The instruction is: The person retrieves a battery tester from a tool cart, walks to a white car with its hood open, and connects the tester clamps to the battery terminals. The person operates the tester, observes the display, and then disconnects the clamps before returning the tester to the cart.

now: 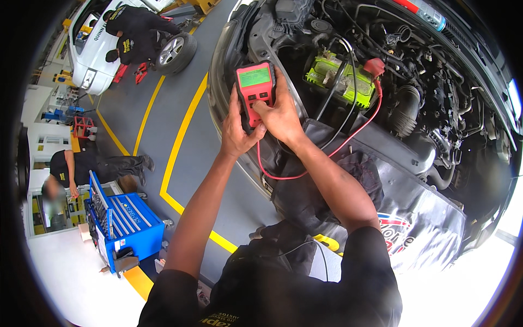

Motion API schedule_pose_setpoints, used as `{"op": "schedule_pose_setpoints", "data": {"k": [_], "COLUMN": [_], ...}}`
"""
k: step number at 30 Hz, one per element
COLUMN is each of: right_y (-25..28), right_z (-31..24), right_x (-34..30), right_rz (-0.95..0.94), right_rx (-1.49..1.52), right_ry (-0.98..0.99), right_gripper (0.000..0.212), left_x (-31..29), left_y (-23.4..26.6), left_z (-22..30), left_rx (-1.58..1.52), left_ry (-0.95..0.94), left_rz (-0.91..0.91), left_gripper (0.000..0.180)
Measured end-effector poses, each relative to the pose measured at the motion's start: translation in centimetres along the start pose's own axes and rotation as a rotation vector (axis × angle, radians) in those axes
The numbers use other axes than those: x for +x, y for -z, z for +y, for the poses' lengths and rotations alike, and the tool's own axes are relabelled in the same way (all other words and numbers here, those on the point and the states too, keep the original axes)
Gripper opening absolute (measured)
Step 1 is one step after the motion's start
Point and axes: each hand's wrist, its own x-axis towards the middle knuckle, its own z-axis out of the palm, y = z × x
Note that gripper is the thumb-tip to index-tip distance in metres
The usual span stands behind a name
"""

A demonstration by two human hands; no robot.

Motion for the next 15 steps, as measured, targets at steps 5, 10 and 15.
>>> {"op": "schedule_pose_setpoints", "data": {"k": [5, 10, 15], "right_y": [-0.09, -0.08, 0.02], "right_z": [-0.06, 0.14, 0.36], "right_x": [0.00, 0.00, 0.03], "right_rz": [0.005, -0.002, -0.003], "right_rx": [0.030, 0.019, 0.017], "right_ry": [-0.006, 0.004, 0.012], "right_gripper": [0.098, 0.098, 0.097], "left_x": [0.01, -0.06, -0.09], "left_y": [-0.07, 0.00, 0.02], "left_z": [-0.29, -0.60, -0.56], "left_rx": [0.010, 0.033, 0.031], "left_ry": [-0.005, -0.006, -0.007], "left_rz": [0.007, 0.012, 0.008], "left_gripper": [0.119, 0.124, 0.123]}}
